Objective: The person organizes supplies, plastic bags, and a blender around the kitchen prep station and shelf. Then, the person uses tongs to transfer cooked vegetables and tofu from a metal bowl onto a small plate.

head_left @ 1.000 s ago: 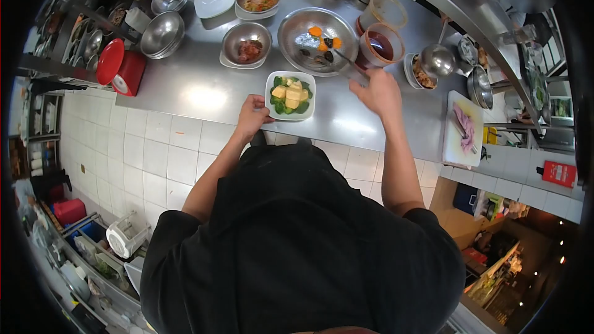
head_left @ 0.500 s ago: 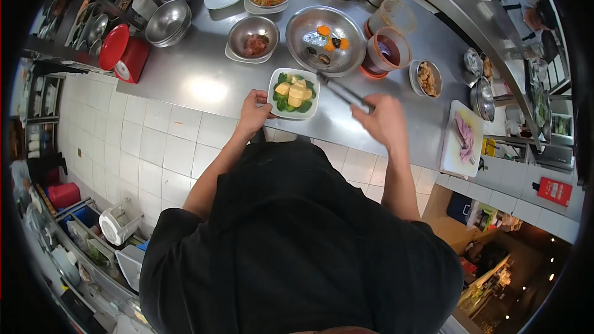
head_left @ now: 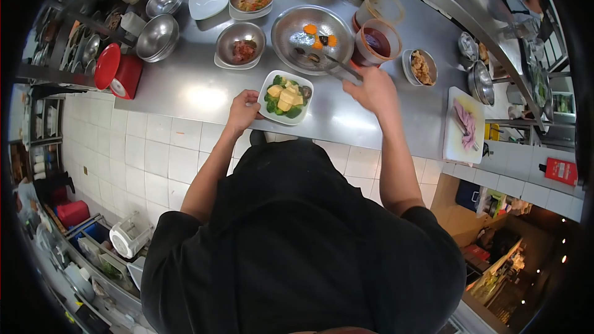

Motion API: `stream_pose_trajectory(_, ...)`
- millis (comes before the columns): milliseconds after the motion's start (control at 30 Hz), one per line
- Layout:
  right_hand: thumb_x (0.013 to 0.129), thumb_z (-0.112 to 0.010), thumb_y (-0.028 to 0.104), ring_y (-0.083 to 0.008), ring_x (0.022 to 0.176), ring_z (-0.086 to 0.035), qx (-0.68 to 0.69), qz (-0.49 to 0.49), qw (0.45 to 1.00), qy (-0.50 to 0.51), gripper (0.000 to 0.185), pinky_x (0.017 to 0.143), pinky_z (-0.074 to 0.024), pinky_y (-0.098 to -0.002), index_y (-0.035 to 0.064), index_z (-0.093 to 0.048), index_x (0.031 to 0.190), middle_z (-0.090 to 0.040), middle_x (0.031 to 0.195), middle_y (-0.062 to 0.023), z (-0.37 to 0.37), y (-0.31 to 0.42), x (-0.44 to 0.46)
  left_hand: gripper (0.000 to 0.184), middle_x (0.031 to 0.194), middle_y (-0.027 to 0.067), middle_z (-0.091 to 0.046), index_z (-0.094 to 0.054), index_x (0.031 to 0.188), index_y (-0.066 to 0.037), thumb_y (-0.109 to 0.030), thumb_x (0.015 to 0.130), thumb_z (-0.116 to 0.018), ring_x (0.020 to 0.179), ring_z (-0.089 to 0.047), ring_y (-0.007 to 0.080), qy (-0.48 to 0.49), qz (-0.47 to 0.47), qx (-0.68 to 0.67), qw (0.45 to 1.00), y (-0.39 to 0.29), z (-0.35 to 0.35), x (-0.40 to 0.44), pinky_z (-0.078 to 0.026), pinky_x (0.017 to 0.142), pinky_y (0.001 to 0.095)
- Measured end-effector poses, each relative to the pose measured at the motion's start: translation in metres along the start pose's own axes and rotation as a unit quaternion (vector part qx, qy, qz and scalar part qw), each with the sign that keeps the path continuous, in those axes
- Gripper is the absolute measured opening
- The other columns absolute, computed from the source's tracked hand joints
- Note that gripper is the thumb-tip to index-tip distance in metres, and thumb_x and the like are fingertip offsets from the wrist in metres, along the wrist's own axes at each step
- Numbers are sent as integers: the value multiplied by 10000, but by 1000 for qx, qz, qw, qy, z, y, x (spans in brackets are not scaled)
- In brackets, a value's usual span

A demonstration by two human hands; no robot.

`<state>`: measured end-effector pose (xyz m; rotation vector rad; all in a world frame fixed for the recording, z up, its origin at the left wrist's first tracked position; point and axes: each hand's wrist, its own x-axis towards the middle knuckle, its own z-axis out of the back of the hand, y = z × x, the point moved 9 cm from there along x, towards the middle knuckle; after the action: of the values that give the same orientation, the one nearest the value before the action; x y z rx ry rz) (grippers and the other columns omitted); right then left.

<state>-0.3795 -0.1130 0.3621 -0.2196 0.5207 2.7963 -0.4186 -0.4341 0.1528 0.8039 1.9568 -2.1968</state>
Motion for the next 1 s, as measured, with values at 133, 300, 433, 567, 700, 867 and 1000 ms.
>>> stream_pose_trajectory(133,775,-766,334,-391,925,-714,-87,11,996,8,399,812,-576,-489,-9,-746,979,-734,955,-231,-40,2,60,319,1092,138,-628,-602,1183,27,52,865,-584,889,-696,232,-12,-2,-12,1000,1,2,0,-646,676,322)
stream_pose_trajectory(300,788,-758,346,-381,936,-710,-72,50,996,21,382,815,-571,-494,9,-760,966,-732,969,-225,-18,24,36,355,1120,140,-624,-592,1219,23,50,866,-571,963,-680,235,-11,9,-7,1000,2,1,-6,-651,737,335)
stream_pose_trajectory(433,798,-745,346,-388,871,-714,-24,142,990,-10,345,782,-575,-490,20,-767,907,-733,935,-207,-10,60,-8,353,1118,136,-627,-592,1221,23,47,869,-573,957,-682,229,-14,-4,-8,1000,0,2,-6,-649,740,334)
stream_pose_trajectory(567,787,-728,334,-399,805,-716,-84,159,984,19,320,732,-575,-495,25,-757,866,-729,872,-203,-69,71,-5,325,1115,147,-629,-600,1193,26,47,869,-571,894,-698,238,-16,-7,-3,1000,2,2,0,-640,693,327)
stream_pose_trajectory(700,779,-722,338,-391,816,-724,-33,97,994,26,341,752,-582,-487,8,-752,857,-732,868,-213,-33,73,-13,319,1097,140,-625,-598,1187,22,47,870,-570,897,-698,236,-13,5,-3,1000,4,3,0,-641,690,326)
stream_pose_trajectory(867,756,-743,377,-382,852,-728,-55,58,997,-9,412,794,-582,-478,-14,-742,885,-735,879,-214,-21,47,39,318,1086,132,-621,-597,1190,17,46,874,-574,894,-695,228,-7,-12,-15,1000,4,2,1,-640,694,324)
stream_pose_trajectory(1000,762,-750,376,-383,869,-724,-51,40,998,4,406,799,-580,-474,-9,-743,889,-734,868,-214,-61,36,71,316,1089,133,-621,-598,1193,18,39,878,-579,898,-691,227,-11,-10,-7,1000,6,2,1,-639,696,324)
